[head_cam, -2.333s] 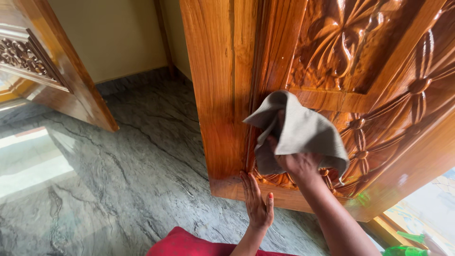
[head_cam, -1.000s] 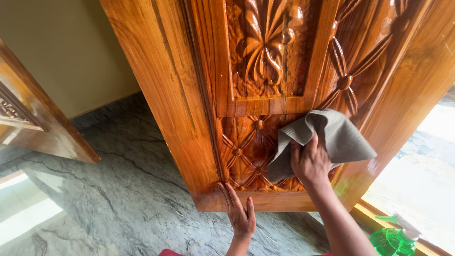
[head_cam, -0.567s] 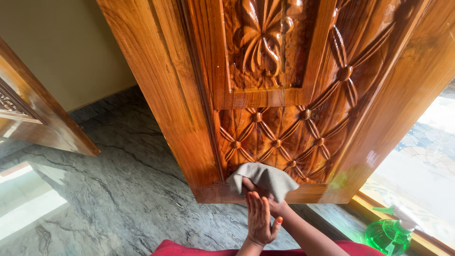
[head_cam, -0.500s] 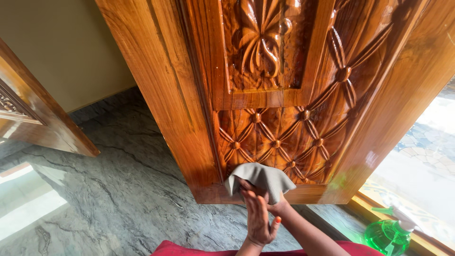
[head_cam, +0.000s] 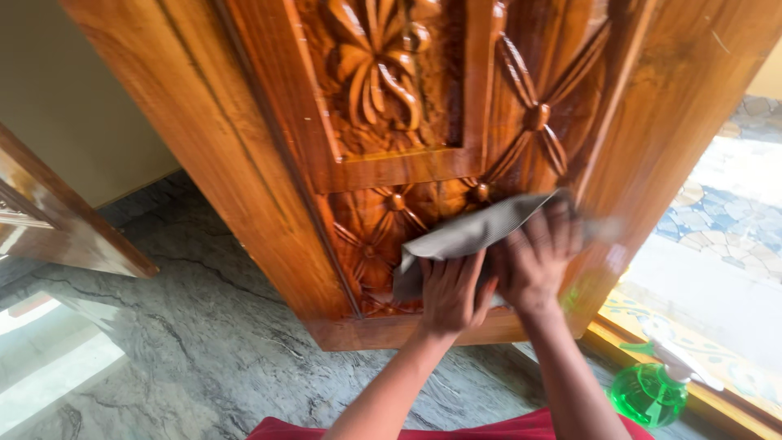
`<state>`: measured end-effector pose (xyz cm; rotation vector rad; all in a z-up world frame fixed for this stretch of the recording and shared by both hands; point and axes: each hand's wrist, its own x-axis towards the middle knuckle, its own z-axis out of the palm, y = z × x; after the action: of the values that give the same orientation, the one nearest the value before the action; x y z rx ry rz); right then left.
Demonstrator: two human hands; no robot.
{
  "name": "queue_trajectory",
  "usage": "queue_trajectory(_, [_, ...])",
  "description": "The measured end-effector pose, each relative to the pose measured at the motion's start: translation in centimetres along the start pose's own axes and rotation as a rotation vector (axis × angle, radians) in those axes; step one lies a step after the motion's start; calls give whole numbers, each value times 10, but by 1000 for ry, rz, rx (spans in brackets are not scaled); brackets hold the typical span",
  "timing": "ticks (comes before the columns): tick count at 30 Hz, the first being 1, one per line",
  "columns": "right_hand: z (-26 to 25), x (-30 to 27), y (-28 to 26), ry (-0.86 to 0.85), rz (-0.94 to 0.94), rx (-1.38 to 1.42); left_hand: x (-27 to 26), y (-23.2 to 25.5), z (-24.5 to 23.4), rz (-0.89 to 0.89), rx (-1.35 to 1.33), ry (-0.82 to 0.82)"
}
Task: The person wipes the surface of a wooden door with a cloth. They clean the carved details and flat surfaces of the door.
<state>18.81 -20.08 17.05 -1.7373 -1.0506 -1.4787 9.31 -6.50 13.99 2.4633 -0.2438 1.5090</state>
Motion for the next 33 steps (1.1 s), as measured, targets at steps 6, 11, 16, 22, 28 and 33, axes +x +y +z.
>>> queue_trajectory(6, [-41, 30, 21, 155, 311, 26, 111, 53, 22, -83, 173, -337])
queue_trajectory(11, [-54, 45, 22, 400, 514, 165, 130, 61, 33, 255, 348, 81])
queue_trajectory(16, [-60, 46, 11, 364, 547, 243, 164, 44, 25, 296, 347, 184])
queue_trajectory(22, [-42, 42, -12, 207, 396, -1, 208, 39, -31, 118, 391, 217])
queue_trajectory(28, [-21, 31, -27, 10, 462, 11, 188, -15, -111, -74, 511, 111])
queue_trajectory(33, [-15, 30, -28, -7, 398, -13, 148, -34, -150, -158, 664, 269])
